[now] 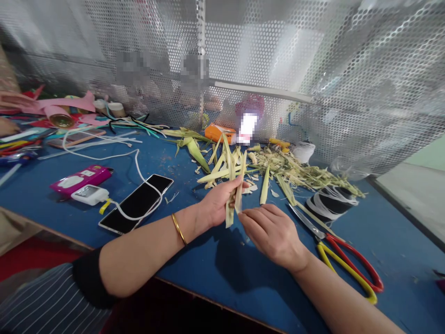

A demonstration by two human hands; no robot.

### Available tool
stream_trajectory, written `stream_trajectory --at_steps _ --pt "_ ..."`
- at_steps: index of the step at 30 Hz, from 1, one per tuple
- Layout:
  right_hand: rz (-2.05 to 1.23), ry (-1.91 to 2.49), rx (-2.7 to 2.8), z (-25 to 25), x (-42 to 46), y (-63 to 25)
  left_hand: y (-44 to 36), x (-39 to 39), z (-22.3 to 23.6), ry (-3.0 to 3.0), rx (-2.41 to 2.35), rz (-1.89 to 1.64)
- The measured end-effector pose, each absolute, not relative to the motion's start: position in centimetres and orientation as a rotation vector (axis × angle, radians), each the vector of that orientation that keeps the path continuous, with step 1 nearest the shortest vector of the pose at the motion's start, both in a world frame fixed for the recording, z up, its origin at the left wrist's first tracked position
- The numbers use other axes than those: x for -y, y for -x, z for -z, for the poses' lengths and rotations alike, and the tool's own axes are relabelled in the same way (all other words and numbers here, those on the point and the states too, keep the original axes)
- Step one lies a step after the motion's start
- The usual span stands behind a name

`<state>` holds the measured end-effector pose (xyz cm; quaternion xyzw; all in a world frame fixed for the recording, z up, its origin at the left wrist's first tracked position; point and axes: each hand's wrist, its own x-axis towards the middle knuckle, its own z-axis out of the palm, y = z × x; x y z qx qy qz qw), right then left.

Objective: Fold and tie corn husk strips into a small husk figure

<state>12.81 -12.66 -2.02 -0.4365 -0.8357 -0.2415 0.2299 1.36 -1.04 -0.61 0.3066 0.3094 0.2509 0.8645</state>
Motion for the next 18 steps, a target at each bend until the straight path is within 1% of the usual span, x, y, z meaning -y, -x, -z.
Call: stream_trajectory --at_steps 2,3,7,9,12,15,18 --pt "0.615 1.248 2.306 2.1 12.5 -13.1 -1.5 1.2 0.4 -0.658 -0.677 -0.621" --pt "0.607 1.343 2.262 2.3 12.4 -13.4 -1.5 1.3 0.4 -0.67 -0.69 -0.66" --pt "0.673 2.087 1.859 3.0 11.3 -14.9 -1.4 1.4 0.4 -0.72 -0.68 -0.673" --pt "0.636 2.321 1.834 3.3 10.7 -15.7 -1.3 1.4 0.5 -0.745 -0.645 -0.63" --pt "0.554 2.459 1.878 3.6 10.1 -16.5 -1.2 1.4 0.8 -0.777 -0.632 -0.56" --pt "0.5 2.554 1.754 3.7 10.2 -16.7 -1.2 1.4 1.0 -0.81 -0.635 -0.499" --pt "0.478 2.53 1.654 3.8 10.4 -16.6 -1.2 1.4 1.1 -0.819 -0.644 -0.483"
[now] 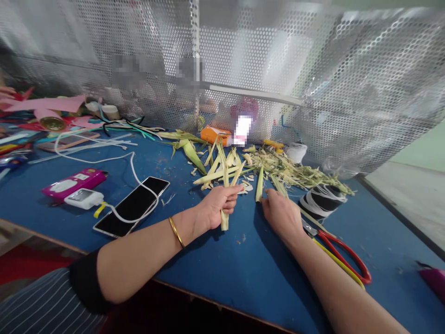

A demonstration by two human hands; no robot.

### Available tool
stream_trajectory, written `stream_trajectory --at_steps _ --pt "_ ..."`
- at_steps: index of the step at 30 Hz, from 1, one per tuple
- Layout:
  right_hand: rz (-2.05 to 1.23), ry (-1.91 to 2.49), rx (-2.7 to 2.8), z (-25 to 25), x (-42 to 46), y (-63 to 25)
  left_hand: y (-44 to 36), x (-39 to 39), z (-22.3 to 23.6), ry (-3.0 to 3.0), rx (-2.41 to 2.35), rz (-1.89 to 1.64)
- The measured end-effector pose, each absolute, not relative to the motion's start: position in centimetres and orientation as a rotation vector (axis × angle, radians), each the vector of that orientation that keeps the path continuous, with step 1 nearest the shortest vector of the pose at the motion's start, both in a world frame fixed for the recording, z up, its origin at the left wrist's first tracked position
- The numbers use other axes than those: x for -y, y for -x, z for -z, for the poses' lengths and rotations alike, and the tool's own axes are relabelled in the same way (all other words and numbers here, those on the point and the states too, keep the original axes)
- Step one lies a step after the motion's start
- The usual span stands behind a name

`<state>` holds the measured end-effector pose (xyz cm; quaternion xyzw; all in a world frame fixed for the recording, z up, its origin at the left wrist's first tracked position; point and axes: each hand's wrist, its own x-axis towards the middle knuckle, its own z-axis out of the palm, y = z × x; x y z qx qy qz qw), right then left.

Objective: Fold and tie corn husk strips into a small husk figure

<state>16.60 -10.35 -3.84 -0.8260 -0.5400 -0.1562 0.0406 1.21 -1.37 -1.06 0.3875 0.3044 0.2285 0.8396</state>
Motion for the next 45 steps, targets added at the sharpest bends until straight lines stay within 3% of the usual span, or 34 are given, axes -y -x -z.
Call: stream_trajectory --at_steps 18,23,27,34,45 --pt "0.213 2.083 1.884 4.4 9.7 -15.8 -1.3 1.1 1.0 -0.775 -0.642 -0.474" --pt "0.194 2.077 1.707 4.6 9.7 -15.8 -1.4 1.1 1.0 -0.778 -0.673 -0.481" --pt "0.167 1.809 1.628 4.3 10.0 -15.3 -1.4 1.1 1.1 -0.788 -0.697 -0.498" --pt "-0.266 1.457 1.304 3.9 11.0 -13.0 -1.5 1.3 1.6 -0.929 -0.696 -0.593" --pt "-0.439 1.627 1.349 3.6 11.2 -12.9 -1.5 2.0 1.3 -1.15 -0.826 -0.647"
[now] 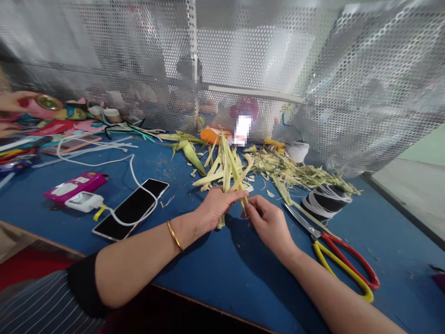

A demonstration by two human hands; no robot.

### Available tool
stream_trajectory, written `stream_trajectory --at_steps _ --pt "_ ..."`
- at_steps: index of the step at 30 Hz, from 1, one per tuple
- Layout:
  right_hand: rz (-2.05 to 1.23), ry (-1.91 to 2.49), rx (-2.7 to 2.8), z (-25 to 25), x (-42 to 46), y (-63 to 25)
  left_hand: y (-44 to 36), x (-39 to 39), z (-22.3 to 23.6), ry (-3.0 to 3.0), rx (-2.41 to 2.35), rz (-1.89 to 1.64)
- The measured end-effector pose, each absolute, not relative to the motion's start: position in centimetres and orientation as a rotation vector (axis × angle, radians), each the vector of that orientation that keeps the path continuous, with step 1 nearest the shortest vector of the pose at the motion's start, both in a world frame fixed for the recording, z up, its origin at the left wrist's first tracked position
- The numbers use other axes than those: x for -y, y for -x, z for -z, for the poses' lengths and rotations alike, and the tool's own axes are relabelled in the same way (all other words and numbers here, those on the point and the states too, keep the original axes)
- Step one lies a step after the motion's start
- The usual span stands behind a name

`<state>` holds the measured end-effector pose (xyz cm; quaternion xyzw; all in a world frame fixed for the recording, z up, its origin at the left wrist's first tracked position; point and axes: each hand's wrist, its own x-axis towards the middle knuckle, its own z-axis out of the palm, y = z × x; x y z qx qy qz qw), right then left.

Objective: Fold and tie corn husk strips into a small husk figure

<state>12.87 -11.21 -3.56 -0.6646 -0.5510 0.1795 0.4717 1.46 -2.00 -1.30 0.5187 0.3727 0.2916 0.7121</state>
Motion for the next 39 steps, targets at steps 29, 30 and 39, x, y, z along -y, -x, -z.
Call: stream_trajectory --at_steps 29,30,39 --pt "-0.627 1.553 0.671 3.4 10.1 -16.3 3.1 -7.4 0.2 -2.35 -1.533 -0.609" --pt "-0.626 1.548 0.665 3.4 10.1 -16.3 3.1 -7.4 0.0 -2.285 -1.52 -0.695" --pt "-0.613 1.554 0.662 3.8 10.1 -16.4 3.3 -7.2 -0.9 -2.086 -1.538 -0.982"
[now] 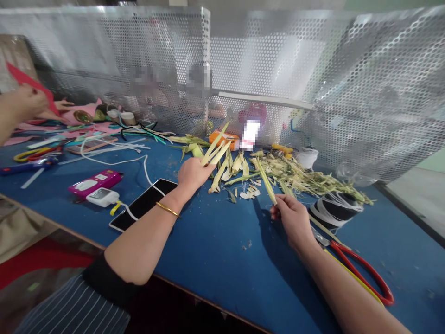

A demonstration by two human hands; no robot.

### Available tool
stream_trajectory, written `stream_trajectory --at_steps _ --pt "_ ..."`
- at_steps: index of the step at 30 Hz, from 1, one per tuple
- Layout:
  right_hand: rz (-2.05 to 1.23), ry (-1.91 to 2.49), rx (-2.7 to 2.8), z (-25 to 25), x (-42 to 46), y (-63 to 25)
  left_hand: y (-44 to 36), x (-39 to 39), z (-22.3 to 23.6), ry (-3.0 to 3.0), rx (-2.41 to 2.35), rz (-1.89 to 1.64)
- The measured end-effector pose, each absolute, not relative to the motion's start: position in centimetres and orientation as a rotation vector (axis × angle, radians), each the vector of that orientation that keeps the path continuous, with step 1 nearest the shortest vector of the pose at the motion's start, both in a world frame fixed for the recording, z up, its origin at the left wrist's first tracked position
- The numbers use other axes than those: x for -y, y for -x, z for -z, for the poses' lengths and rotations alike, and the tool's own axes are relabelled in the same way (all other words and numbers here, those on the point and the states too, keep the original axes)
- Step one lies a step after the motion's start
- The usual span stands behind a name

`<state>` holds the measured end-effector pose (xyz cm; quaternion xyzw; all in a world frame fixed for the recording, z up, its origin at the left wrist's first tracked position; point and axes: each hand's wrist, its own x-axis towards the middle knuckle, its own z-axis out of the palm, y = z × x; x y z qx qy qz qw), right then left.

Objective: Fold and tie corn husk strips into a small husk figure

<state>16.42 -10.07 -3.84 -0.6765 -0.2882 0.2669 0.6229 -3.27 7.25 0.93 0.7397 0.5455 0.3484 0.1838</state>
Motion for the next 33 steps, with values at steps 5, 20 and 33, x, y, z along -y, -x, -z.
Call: stream_trajectory --at_steps 5,20,33 --pt "-0.467 1.639 0.778 4.6 10.1 -17.1 2.8 -7.4 -0.1 -1.763 -1.473 -1.052" --pt "0.236 2.163 1.633 1.8 6.4 -19.3 1.1 -5.0 -0.6 -0.84 -1.118 -1.109" --pt "0.079 2.134 1.506 2.5 -6.6 -20.6 1.0 -2.7 -0.7 -0.866 -0.877 -0.761"
